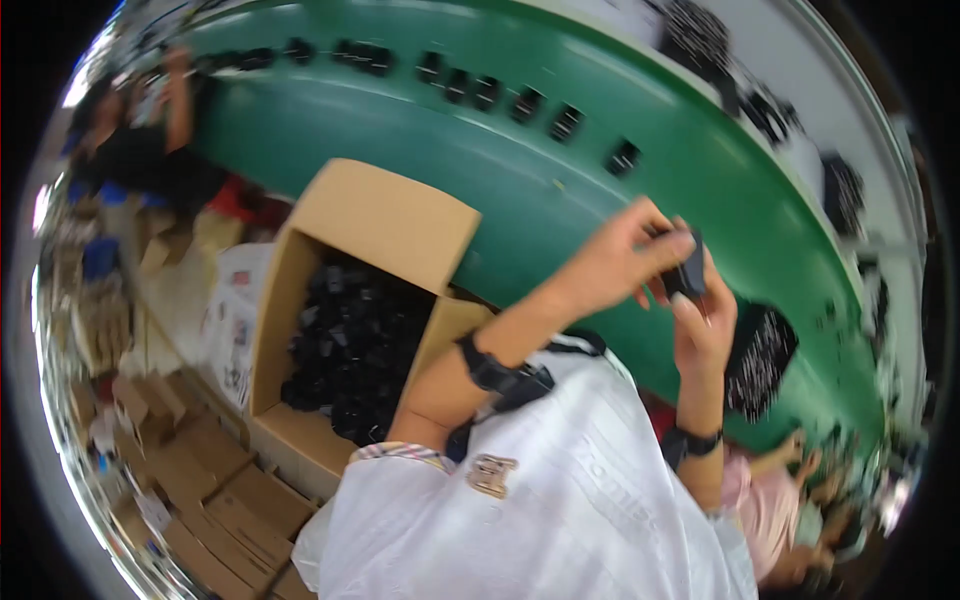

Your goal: Assembling small electronic components and circuit boards into black plastic housings on an industrial assembly line.

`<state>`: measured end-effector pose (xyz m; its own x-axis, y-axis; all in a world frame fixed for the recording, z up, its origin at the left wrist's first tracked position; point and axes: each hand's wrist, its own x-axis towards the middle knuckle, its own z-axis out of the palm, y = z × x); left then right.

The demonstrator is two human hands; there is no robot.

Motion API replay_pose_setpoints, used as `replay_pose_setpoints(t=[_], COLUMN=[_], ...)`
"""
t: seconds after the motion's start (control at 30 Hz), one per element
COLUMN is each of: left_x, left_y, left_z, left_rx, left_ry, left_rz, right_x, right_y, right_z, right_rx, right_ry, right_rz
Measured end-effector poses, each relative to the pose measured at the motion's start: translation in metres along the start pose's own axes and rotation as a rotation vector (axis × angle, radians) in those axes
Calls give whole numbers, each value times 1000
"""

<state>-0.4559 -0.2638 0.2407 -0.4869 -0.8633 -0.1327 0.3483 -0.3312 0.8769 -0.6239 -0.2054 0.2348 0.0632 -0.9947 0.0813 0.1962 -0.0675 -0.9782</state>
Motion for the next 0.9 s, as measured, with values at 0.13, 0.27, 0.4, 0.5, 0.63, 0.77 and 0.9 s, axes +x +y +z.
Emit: replay_pose_setpoints(t=[0.13,0.27,0.4,0.5,0.63,0.77,0.9], left_x=[20,1,-25,-75,-160,-239,-273], left_y=[-51,-51,-48,-10,35,0,-131], left_z=[-19,-37,-74,-118,-177,-261,-330], left_rx=[127,197,154,145,-96,-383,529], left_ry=[-17,63,80,73,167,701,1319], left_rz=[-111,-279,-267,-301,-260,-19,-377], right_x=[-2,-2,25,63,99,119,138], right_y=[30,39,56,94,152,186,198], right_z=[-21,-15,-20,-78,-167,-209,-200], right_rx=[34,236,125,-592,-1007,-1213,-1383], right_ry=[48,-3,-69,173,286,274,186], right_rz=[184,311,217,-62,-44,-131,-74])
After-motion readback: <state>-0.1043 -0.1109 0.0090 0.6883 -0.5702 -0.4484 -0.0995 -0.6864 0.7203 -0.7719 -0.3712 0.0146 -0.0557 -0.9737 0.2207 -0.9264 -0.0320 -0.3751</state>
